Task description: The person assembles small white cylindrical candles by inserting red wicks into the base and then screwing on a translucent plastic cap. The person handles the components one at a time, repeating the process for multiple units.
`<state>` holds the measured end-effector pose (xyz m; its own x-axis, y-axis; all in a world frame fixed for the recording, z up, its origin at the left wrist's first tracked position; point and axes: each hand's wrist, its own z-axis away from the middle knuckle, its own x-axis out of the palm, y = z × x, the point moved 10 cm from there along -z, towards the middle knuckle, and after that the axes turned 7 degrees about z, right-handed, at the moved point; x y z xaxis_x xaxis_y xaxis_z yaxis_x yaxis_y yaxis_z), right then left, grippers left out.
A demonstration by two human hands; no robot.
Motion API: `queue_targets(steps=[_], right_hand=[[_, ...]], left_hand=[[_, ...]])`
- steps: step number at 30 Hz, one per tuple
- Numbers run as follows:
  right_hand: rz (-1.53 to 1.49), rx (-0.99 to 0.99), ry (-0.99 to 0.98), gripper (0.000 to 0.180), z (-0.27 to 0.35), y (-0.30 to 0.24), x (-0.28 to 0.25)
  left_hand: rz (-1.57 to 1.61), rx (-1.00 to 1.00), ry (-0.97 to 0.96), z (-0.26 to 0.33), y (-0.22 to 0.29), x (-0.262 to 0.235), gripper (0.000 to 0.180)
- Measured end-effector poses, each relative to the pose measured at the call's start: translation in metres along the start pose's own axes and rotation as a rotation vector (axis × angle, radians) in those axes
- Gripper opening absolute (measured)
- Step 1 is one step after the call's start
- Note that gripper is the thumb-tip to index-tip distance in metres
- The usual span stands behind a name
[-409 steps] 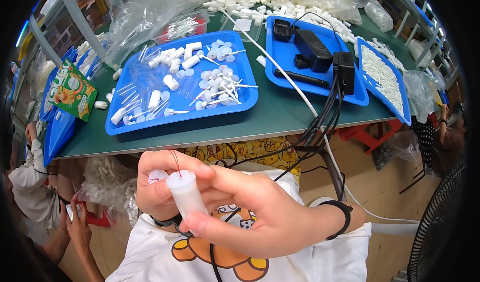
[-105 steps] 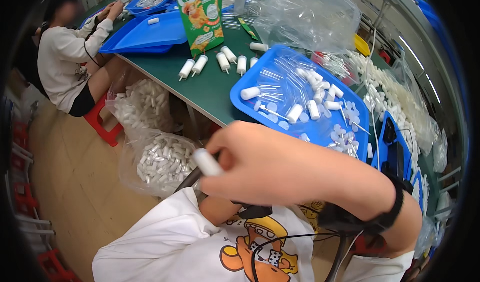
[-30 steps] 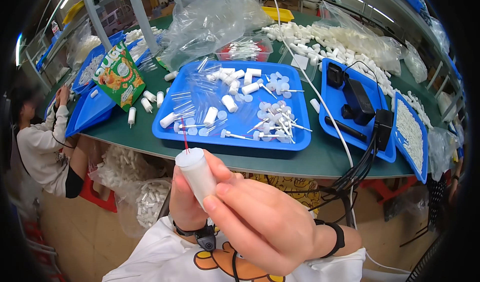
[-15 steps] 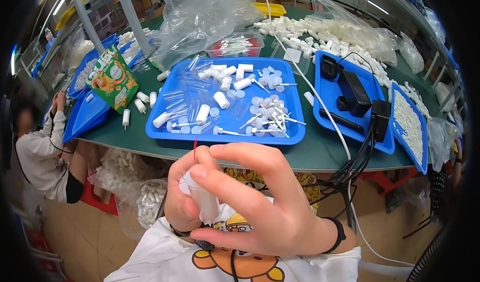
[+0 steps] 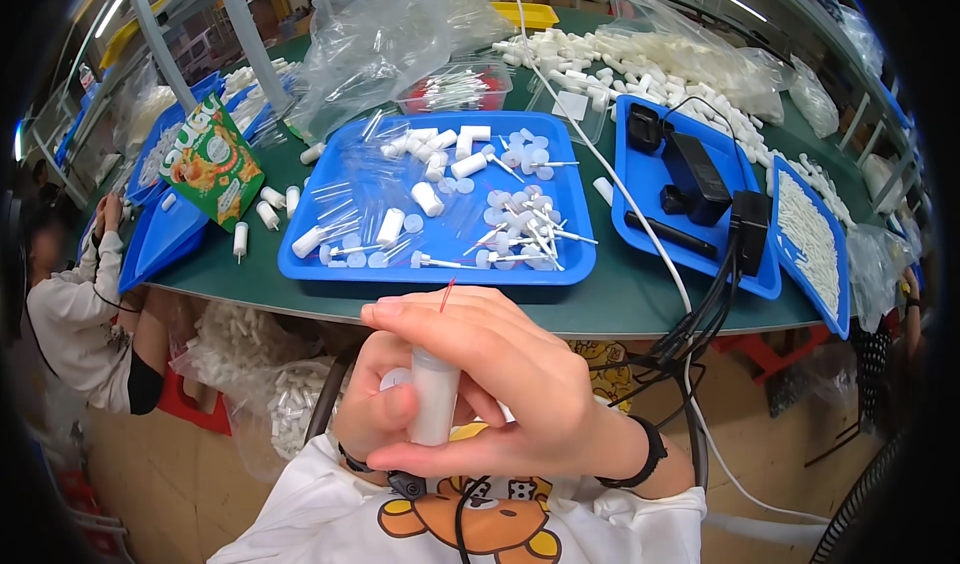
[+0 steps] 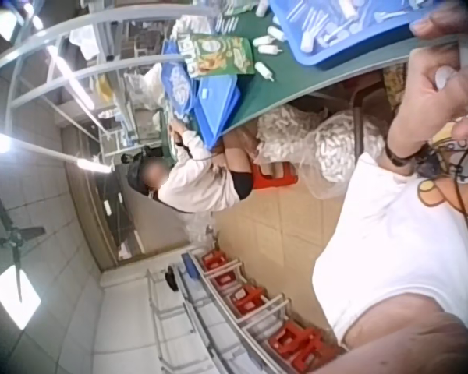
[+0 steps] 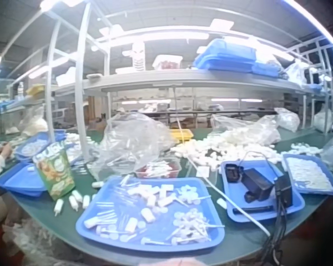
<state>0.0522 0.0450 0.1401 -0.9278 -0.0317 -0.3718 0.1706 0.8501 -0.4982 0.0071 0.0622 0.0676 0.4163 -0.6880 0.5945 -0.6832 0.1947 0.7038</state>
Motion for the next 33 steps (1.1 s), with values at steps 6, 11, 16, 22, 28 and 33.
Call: queue_targets(steps=[6, 11, 16, 22, 28, 33], right_hand=[[0.006, -0.055, 0.057, 0.055, 0.003, 0.001, -0.003], [-0.016, -0.105, 0.096, 0.048, 0.000, 0.002, -0.004], [-0.009, -0.177, 0.097, 0.051, 0.004, 0.003, -0.003], [-0.291, -0.105, 0.114, 0.058, 0.008, 0.017, 0.002], [-0.320, -0.051, 0.040, 0.072, 0.011, 0.014, 0.004], [-0.298, -0.056, -0.031, 0.081, 0.012, 0.008, 0.005]], left_hand=[[0.007, 0.006, 0.002, 0.001, -0.002, -0.002, 0.024], [-0.048, -0.019, 0.034, 0.001, -0.004, -0.007, 0.021], [-0.076, -0.055, 0.049, 0.002, -0.007, -0.011, 0.021], [0.013, 0.029, 0.124, -0.002, 0.005, -0.002, 0.021], [-0.009, -0.037, 0.107, 0.006, 0.004, -0.006, 0.026], [-0.209, 0.049, 0.087, 0.011, 0.009, -0.011, 0.027]])
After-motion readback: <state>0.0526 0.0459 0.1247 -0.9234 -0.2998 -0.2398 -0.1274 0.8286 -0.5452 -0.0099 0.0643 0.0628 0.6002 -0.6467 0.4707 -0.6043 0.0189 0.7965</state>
